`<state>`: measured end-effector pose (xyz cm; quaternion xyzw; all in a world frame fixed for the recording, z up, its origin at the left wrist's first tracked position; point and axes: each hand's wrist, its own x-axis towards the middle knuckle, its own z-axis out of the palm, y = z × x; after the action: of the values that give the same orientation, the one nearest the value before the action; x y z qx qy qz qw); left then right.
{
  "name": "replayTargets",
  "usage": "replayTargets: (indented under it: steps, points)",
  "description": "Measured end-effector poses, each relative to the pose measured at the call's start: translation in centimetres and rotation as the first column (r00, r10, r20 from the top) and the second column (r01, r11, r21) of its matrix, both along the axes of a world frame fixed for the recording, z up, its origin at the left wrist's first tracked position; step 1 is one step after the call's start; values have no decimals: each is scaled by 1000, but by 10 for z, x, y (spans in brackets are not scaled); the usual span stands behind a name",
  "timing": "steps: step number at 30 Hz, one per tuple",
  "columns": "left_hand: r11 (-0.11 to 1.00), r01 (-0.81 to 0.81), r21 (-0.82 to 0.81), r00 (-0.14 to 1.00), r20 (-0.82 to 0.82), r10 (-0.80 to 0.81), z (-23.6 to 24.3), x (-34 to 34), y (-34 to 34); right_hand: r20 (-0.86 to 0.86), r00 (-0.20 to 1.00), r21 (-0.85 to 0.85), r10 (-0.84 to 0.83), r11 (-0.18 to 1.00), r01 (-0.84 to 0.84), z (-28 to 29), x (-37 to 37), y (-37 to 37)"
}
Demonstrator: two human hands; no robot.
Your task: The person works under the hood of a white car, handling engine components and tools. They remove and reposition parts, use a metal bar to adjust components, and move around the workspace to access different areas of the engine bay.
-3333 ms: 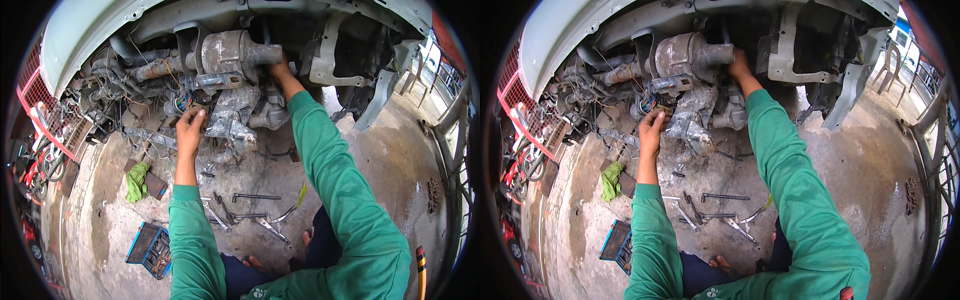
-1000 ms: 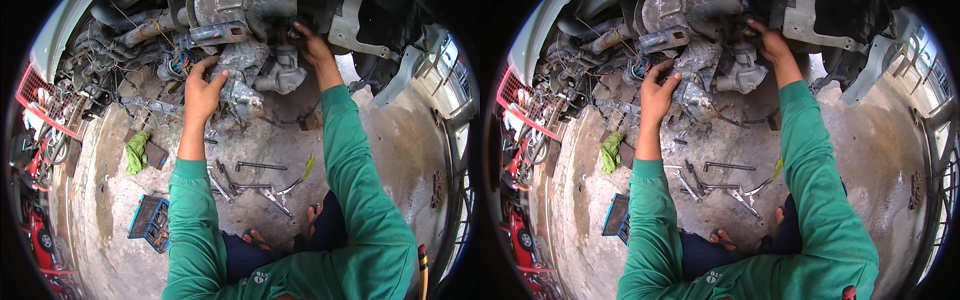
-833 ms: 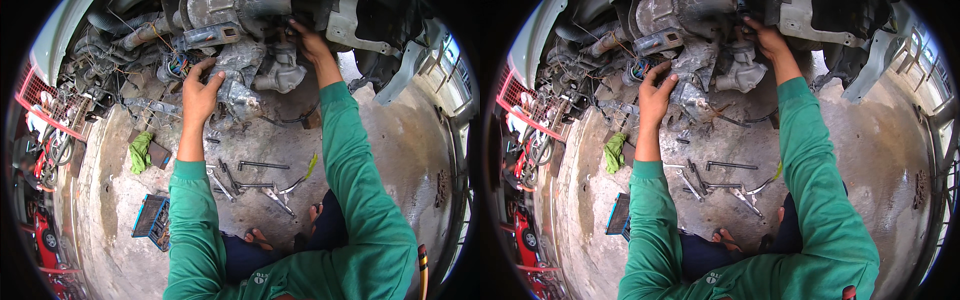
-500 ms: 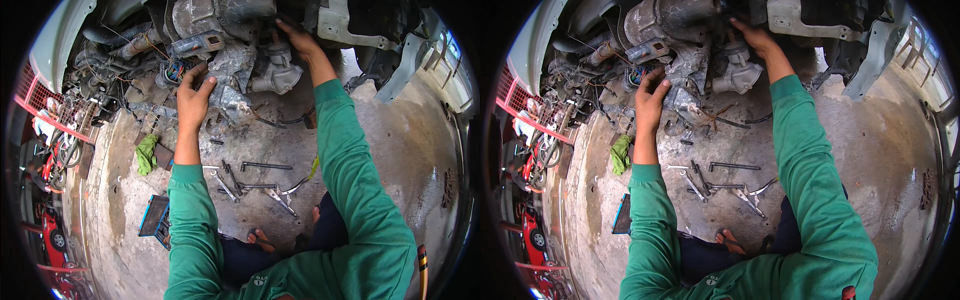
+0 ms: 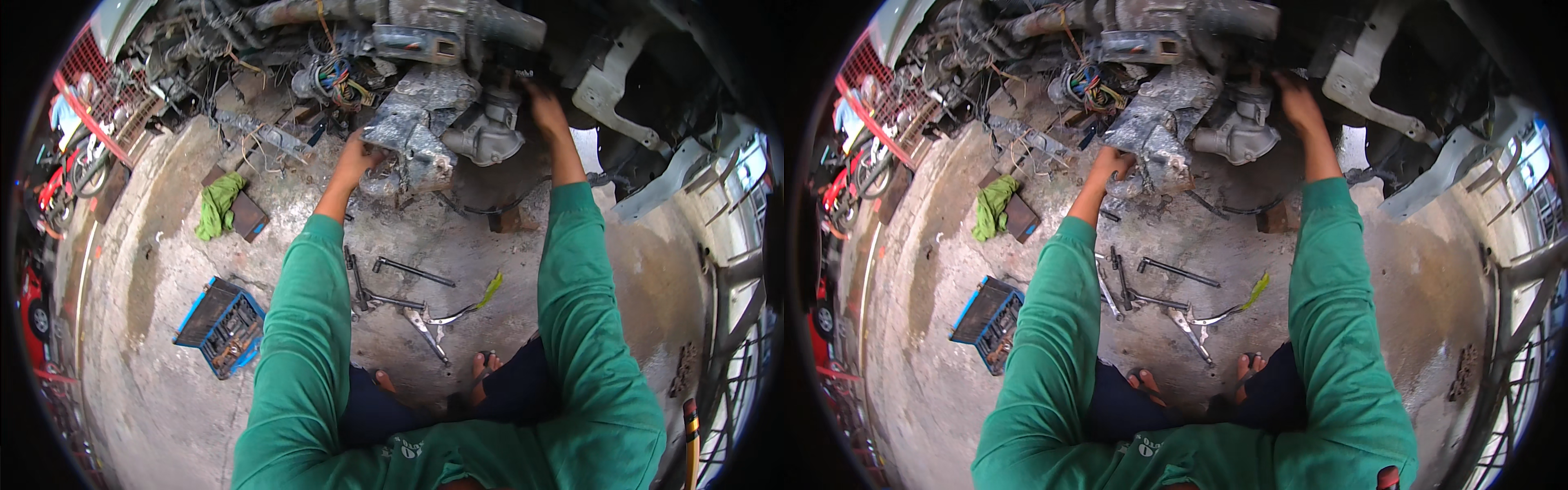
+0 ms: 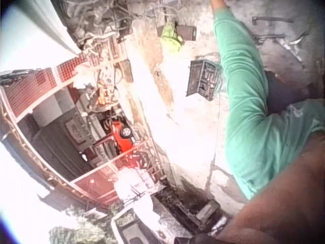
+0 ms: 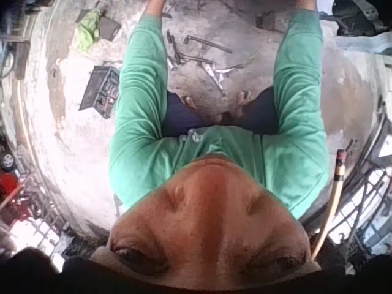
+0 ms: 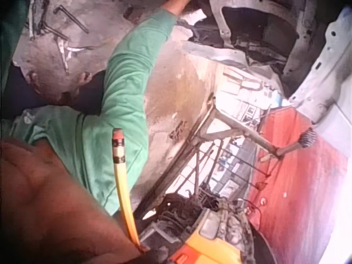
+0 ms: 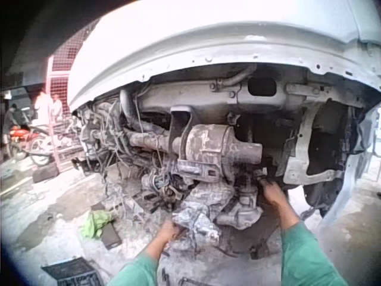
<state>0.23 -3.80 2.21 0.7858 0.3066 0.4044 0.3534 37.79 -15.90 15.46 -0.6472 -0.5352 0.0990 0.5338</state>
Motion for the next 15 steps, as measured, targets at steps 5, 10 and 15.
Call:
replayTargets:
  steps: [5,10,15]
  points:
    - [999,-22,37,990,-137,26,-25,33,22,-159,891,-457,426,768,-448,-5,51,-40]
    - [996,-72,58,997,-11,73,-37,39,30,-275,878,-514,392,711,-479,-7,-30,-47]
    - [985,-119,125,938,-311,153,3,45,6,17,963,-347,270,905,-247,-29,-30,-41]
